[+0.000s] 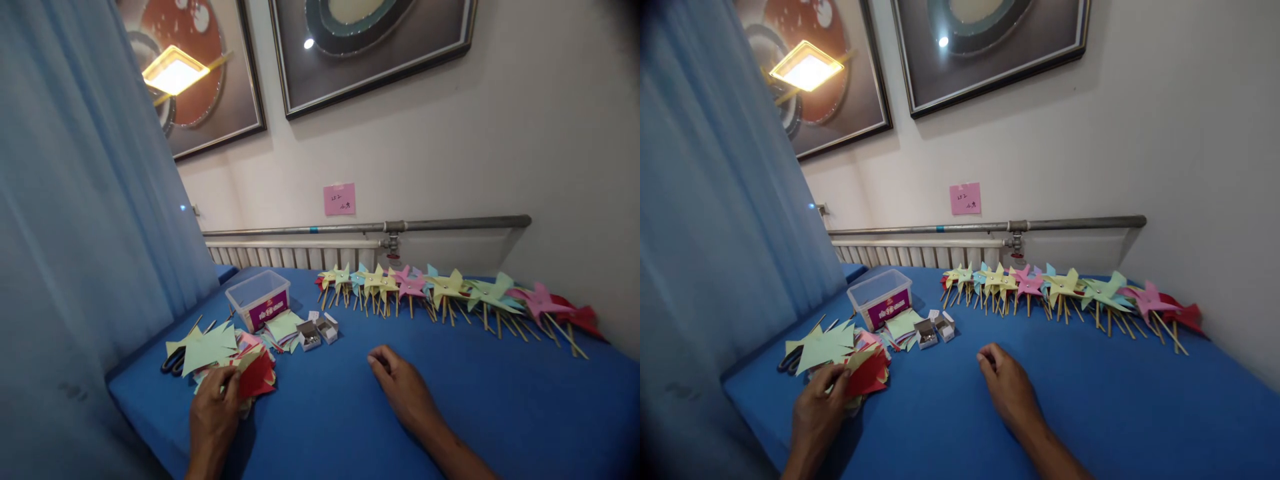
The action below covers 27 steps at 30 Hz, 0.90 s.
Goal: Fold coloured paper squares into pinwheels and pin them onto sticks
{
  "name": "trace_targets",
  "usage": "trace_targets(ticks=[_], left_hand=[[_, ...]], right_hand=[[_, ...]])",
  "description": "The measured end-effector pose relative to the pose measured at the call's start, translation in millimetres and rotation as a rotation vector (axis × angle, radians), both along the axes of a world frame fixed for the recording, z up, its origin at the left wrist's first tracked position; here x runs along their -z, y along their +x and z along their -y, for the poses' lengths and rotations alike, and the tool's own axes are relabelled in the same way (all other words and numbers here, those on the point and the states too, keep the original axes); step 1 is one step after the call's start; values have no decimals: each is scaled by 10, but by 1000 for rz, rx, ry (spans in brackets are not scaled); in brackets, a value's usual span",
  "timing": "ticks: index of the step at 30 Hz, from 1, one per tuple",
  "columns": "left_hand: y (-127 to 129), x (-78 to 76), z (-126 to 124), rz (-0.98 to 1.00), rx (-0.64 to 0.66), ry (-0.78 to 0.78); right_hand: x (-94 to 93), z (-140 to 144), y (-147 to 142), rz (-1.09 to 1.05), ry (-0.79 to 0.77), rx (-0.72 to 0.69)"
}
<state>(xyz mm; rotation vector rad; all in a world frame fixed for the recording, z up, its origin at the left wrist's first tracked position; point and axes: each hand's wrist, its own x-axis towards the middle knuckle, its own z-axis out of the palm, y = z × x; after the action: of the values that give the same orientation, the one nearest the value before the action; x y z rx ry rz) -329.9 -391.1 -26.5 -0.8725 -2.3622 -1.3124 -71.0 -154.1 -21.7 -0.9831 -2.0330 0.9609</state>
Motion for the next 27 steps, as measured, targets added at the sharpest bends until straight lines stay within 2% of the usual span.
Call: trace_targets(ticks=[4, 6, 8, 9, 12, 16, 19, 23, 25, 27], left_hand=[[36, -252, -47, 196, -156, 127], [106, -401, -140, 259, -171, 196], [223, -527, -321, 263, -79, 250], [302, -574, -447, 258, 18, 238], [614, -631, -919, 197, 292, 120], [1120, -528, -1524, -93, 510, -56], [1421, -361, -1791, -319, 625, -143], [1587, -135, -1866, -479, 741, -111], [1560, -70, -1824, -490, 823, -42], [1467, -60, -1777, -454, 824, 54]], right_hand=[[-33, 18, 5, -19, 8, -3], [-44, 42, 6, -53, 30, 6], [-37, 78, -9, -97, 43, 3], [-25, 99, -23, -120, 30, -13], [26, 163, -91, -227, -140, -125], [40, 215, -153, -590, -481, -202], [10, 220, -133, -819, -658, -197], [29, 163, -86, -962, -815, -78], [61, 116, -76, -1007, -841, -16], [84, 73, -76, -1039, -850, -3]])
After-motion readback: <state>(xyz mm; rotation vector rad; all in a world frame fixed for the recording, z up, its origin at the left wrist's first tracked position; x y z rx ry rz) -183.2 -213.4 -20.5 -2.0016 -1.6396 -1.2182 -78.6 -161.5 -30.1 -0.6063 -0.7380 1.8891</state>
